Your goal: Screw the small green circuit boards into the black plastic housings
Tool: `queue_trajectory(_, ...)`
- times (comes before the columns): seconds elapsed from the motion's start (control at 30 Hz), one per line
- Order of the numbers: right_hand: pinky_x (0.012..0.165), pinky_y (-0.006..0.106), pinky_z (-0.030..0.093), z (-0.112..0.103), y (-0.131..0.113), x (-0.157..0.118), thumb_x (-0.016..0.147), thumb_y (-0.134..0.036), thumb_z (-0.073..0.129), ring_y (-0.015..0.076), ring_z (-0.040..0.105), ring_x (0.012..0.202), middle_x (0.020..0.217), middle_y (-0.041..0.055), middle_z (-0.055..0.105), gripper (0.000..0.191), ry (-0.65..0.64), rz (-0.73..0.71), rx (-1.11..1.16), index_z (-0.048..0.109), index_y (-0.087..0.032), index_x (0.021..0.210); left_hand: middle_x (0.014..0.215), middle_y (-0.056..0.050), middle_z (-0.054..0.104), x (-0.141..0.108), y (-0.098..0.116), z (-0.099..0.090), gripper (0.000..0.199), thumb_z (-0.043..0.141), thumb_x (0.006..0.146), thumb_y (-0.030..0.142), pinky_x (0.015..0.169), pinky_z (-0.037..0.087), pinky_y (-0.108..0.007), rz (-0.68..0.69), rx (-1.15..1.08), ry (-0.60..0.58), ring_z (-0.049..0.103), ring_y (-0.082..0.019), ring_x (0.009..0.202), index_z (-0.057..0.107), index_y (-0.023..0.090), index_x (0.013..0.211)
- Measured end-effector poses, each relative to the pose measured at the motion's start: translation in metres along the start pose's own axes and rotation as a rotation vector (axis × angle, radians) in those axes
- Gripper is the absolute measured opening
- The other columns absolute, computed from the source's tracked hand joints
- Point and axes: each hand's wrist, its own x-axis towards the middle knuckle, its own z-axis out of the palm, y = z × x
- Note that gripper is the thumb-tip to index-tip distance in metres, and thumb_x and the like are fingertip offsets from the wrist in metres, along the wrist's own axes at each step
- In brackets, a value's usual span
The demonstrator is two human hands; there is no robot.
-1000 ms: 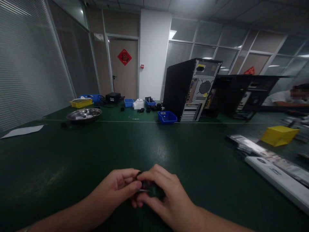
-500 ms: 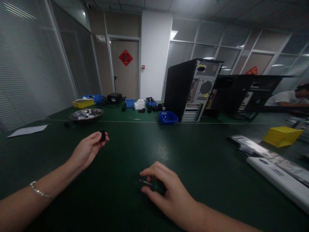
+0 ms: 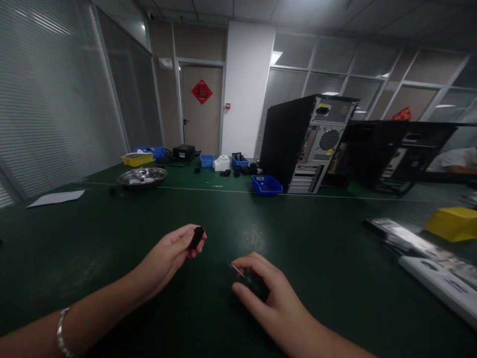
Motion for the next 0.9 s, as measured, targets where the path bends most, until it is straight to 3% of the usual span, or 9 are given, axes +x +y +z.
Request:
queue_trajectory(0.2, 0.081, 0.030, 0.049, 0.002, 0.007, 0.000, 0.091, -0.019, 0.058, 0.0201, 0.062, 0.093, 0.102, 0.0036, 0.064, 0.032, 0.061, -0.020, -0.022, 0.057, -0.026, 0.123, 0.075, -0.001, 0.056, -0.007, -0.005, 0.011, 0.036, 0.044, 0.096, 0.044, 0.065, 0.039, -0.027, -0.001, 0.317, -0.132, 0.049, -0.017, 0.069, 0.067, 0.016, 0.103)
queue_trajectory(0.3, 0.080, 0.029, 0.049, 0.001, 0.006, 0.000, 0.094, -0.015, 0.054, 0.0183, 0.062, 0.092, 0.104, 0.0028, 0.064, 0.034, 0.024, -0.082, -0.005, 0.057, -0.029, 0.124, 0.098, -0.003, 0.064, -0.016, -0.007, 0.014, 0.032, 0.045, 0.097, 0.040, 0.081, 0.042, -0.030, 0.050, 0.496, -0.220, 0.056, -0.020, 0.090, 0.062, 0.023, 0.118)
queue_trajectory(0.4, 0.083, 0.029, 0.049, -0.002, 0.002, 0.001, 0.094, -0.012, 0.054, 0.0179, 0.061, 0.095, 0.105, 0.0034, 0.063, 0.033, -0.010, -0.117, 0.018, 0.060, -0.028, 0.122, 0.118, -0.003, 0.062, -0.025, -0.004, 0.018, 0.029, 0.051, 0.095, 0.032, 0.096, 0.037, -0.032, 0.133, 0.622, -0.282, 0.054, -0.022, 0.111, 0.055, 0.027, 0.123)
queue_trajectory(0.63, 0.079, 0.029, 0.051, 0.000, 0.002, 0.000, 0.092, -0.012, 0.057, 0.0177, 0.062, 0.092, 0.102, 0.0043, 0.062, 0.034, -0.007, -0.101, -0.006, 0.066, -0.028, 0.121, 0.085, -0.001, 0.063, -0.026, -0.001, 0.020, 0.019, 0.046, 0.096, 0.029, 0.069, 0.043, -0.027, 0.147, 0.739, -0.280, 0.058, -0.018, 0.075, 0.060, 0.021, 0.105)
queue_trajectory(0.9, 0.075, 0.028, 0.051, -0.002, 0.004, -0.002, 0.093, -0.015, 0.056, 0.0170, 0.062, 0.088, 0.101, 0.0042, 0.061, 0.034, -0.002, -0.108, -0.134, 0.066, -0.029, 0.122, 0.100, -0.004, 0.071, -0.023, 0.006, 0.023, 0.018, 0.058, 0.090, 0.026, 0.084, 0.045, -0.029, 0.217, 0.769, -0.249, 0.064, -0.022, 0.095, 0.070, 0.024, 0.104)
